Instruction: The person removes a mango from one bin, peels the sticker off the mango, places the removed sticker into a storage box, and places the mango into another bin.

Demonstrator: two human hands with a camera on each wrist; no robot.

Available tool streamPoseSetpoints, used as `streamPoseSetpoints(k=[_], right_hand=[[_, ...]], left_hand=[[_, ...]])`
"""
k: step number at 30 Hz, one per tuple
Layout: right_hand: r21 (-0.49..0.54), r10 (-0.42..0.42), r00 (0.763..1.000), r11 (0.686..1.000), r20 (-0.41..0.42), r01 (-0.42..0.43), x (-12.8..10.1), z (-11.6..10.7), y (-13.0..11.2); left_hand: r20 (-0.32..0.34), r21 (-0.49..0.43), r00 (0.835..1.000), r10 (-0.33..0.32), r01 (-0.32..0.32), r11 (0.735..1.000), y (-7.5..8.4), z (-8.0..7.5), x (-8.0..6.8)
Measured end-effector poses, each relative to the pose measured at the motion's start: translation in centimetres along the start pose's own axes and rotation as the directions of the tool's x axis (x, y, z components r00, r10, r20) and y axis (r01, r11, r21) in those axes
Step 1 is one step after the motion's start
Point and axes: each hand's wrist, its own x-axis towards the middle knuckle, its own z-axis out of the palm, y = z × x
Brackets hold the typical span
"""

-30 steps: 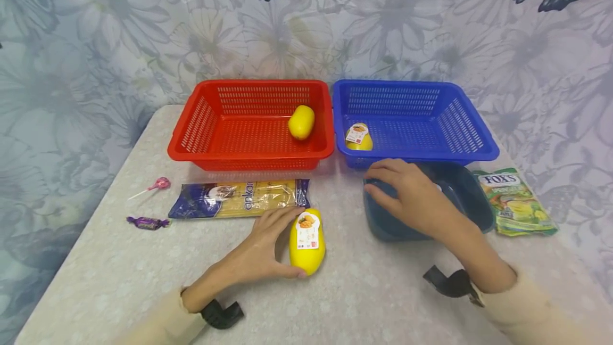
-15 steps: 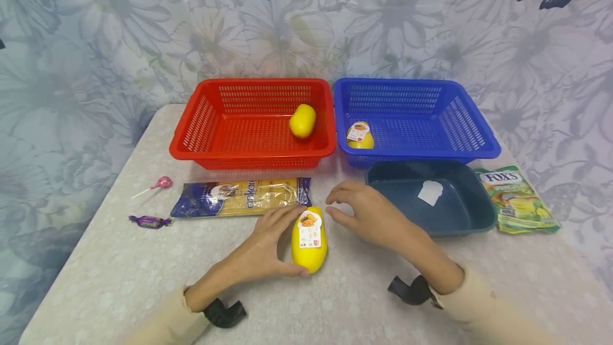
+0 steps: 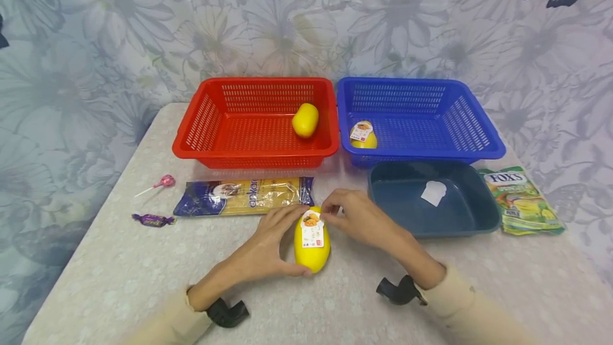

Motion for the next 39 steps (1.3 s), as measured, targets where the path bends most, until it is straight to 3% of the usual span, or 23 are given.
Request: streamPoseSetpoints(k=[11, 17, 27, 33, 39], right_hand=[[0.027, 0.005, 0.999, 1.0, -0.055, -0.003, 0.2, 0.7, -0.1], [0.048, -0.015, 0.998, 0.999, -0.063, 0.018, 0.1, 0.5, -0.9], [0.072, -0.189, 0.97, 0.977, -0.15, 0.202, -0.8, -0.7, -2.2], [0.054, -0.169, 0.955, 0.981, -0.243, 0.188, -1.7, -2.5, -2.3], [-0.041, -0.16, 0.93, 0.987, -0.332, 0.155, -2.8, -5.5, -1.1]], left_hand=[[-0.012, 0.005, 1.0, 0.012, -0.012, 1.0, 0.1, 0.1, 0.1], [-0.01, 0.022, 1.0, -0.019, 0.019, 1.0, 0.2, 0.2, 0.2], [-0.018, 0.011, 1.0, -0.023, 0.023, 1.0, -0.1, 0.2, 0.1], [-0.016, 0.005, 1.0, -0.021, 0.021, 1.0, 0.0, 0.1, 0.2], [-0.016, -0.01, 1.0, -0.006, 0.006, 1.0, 0.0, 0.2, 0.4]])
